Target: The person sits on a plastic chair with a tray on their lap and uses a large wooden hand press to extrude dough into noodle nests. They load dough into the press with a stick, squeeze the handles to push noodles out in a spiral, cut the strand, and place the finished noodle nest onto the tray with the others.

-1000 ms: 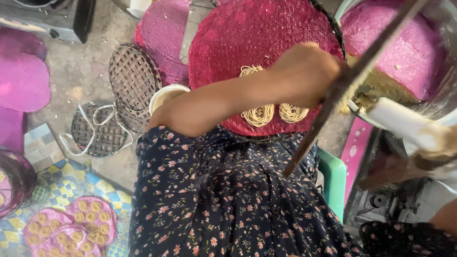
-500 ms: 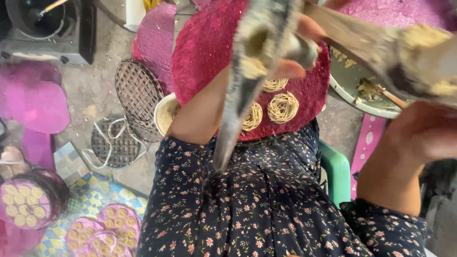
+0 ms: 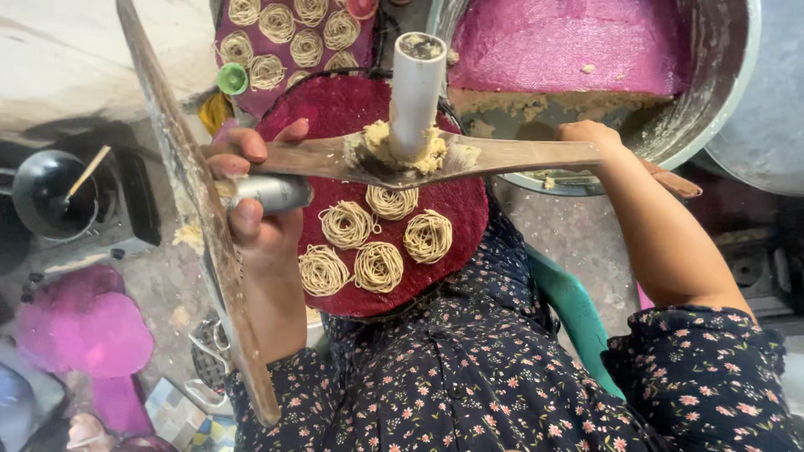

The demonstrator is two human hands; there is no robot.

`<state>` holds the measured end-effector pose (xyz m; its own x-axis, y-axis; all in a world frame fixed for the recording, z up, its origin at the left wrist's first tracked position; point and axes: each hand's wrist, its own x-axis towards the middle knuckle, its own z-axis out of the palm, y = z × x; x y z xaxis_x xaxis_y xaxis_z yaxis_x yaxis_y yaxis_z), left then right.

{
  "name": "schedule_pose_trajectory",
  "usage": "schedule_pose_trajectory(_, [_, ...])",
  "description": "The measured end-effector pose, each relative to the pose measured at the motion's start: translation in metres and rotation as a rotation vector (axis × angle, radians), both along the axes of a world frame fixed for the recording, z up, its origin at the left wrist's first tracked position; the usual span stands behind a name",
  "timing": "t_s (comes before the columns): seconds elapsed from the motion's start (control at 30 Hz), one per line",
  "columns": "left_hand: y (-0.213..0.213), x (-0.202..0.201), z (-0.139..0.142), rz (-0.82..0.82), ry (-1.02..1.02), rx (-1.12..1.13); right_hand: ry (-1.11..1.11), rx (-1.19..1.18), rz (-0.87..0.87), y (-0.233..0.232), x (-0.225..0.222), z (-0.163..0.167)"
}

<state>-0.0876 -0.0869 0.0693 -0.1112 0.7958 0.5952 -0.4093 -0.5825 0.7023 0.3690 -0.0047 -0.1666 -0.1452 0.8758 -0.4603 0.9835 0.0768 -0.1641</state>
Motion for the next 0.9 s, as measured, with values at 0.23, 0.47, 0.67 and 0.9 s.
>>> schedule_pose_trajectory(0.23, [0.001,-0.003,0.026,0.179,-0.025,-0.053,0.204,0.263,0.093,0.006,-0.013,0.036])
schedule_pose_trajectory(0.47, [-0.01,-0.01,0.044,0.169,-0.129,-0.114,0.482,0.611,-0.126,0.048,-0.05,0.064])
schedule_pose_trajectory(0.67, [-0.006,-0.001,0.05,0.21,-0.094,-0.097,0.273,0.149,0.099,0.114,-0.046,0.082])
schedule_pose_trajectory(0.9, [-0.007,-0.003,0.076,0.246,-0.089,-0.152,0.143,0.216,0.271,0.137,-0.021,0.102])
